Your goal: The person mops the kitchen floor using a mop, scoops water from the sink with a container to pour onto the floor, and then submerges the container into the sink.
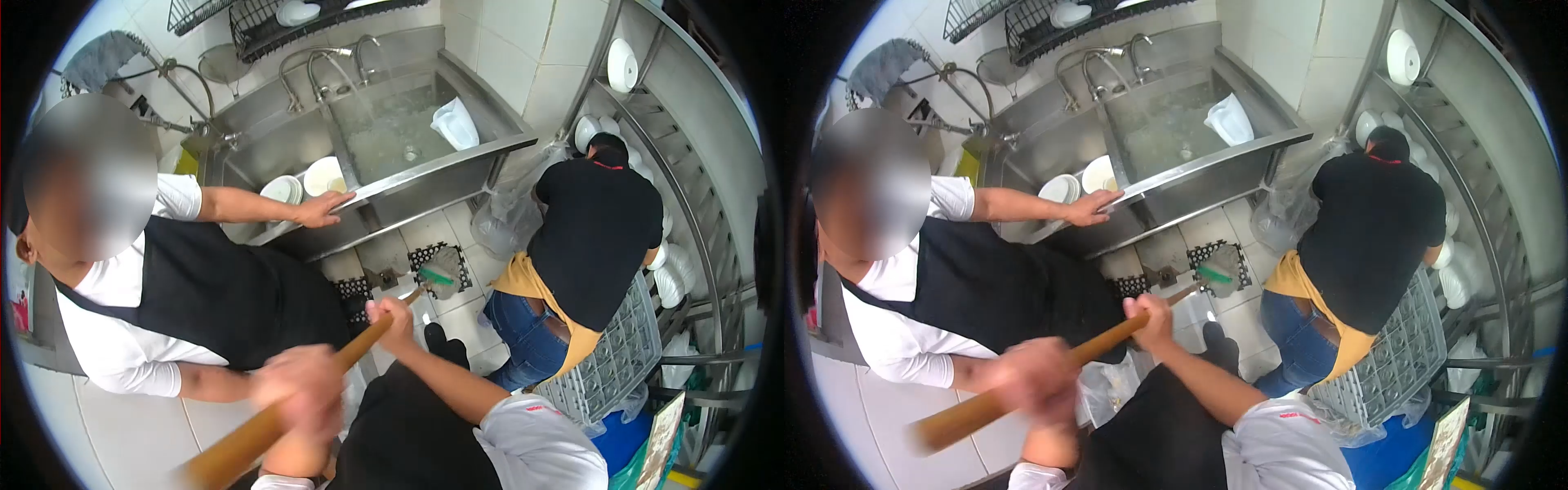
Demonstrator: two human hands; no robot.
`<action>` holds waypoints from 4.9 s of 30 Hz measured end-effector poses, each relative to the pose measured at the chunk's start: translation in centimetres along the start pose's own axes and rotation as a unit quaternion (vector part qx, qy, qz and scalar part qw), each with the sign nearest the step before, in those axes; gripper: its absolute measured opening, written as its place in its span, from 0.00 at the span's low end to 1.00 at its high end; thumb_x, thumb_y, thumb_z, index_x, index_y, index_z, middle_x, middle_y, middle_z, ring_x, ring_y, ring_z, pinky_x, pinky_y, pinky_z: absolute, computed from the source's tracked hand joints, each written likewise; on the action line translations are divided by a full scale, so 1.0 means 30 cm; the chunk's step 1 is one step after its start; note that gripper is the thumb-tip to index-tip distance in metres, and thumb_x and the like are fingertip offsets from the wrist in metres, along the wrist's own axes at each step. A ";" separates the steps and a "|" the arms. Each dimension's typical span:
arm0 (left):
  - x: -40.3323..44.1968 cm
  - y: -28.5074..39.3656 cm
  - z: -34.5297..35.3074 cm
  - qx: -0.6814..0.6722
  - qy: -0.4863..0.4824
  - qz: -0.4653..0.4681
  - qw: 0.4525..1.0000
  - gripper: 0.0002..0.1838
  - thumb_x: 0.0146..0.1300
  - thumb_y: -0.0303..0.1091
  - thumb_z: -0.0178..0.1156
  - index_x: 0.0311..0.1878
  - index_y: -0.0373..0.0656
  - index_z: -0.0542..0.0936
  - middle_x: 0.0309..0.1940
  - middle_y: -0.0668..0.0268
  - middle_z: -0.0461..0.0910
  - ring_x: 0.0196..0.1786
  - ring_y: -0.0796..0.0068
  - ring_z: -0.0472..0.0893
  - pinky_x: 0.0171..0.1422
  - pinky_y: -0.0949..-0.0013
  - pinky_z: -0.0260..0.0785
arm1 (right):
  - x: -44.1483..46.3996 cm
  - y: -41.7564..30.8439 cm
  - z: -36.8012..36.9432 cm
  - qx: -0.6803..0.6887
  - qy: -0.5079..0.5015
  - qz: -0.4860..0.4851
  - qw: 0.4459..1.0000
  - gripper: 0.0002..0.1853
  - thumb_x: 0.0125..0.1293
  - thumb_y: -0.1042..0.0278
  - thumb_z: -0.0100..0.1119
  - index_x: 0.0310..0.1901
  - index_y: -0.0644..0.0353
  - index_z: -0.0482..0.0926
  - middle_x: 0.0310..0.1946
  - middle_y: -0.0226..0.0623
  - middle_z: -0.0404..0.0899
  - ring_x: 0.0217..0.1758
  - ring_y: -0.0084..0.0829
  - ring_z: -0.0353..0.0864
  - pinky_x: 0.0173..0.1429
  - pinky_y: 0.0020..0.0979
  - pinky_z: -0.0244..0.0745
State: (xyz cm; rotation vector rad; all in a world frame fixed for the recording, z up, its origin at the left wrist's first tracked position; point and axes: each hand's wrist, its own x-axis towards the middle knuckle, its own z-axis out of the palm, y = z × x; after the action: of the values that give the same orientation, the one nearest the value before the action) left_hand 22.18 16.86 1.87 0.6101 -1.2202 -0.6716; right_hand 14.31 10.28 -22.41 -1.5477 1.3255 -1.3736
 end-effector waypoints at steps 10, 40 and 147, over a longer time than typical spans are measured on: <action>0.213 0.052 -0.044 -0.130 -0.206 0.008 0.970 0.23 0.69 0.41 0.63 0.19 0.50 0.66 0.09 0.72 0.68 0.09 0.79 0.64 0.15 0.74 0.61 | 0.094 -0.035 -0.027 0.065 -0.107 -0.167 0.978 0.14 0.62 0.60 0.66 0.22 0.55 0.79 0.19 0.41 0.78 0.24 0.47 0.81 0.30 0.46 0.74; -0.007 -0.115 -0.087 -0.044 -0.118 -0.070 0.990 0.20 0.64 0.26 0.58 0.17 0.44 0.62 0.11 0.70 0.61 0.14 0.76 0.60 0.20 0.68 0.57 | 0.069 0.123 -0.019 -0.145 -0.112 -0.027 0.983 0.20 0.70 0.55 0.58 0.26 0.62 0.79 0.29 0.52 0.82 0.35 0.59 0.80 0.39 0.53 0.73; 0.419 0.284 0.096 -0.189 -0.235 0.026 0.953 0.20 0.79 0.41 0.42 0.26 0.52 0.65 0.11 0.76 0.60 0.10 0.83 0.58 0.17 0.75 0.57 | 0.228 -0.217 -0.170 0.013 -0.001 -0.134 0.991 0.11 0.63 0.66 0.65 0.26 0.61 0.79 0.20 0.49 0.76 0.25 0.52 0.77 0.31 0.38 0.71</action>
State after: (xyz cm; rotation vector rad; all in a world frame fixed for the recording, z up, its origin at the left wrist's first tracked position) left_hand 23.09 12.93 16.77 0.0941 -1.4870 -1.0124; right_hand 10.52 6.13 -13.25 -1.7581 1.1222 -1.5434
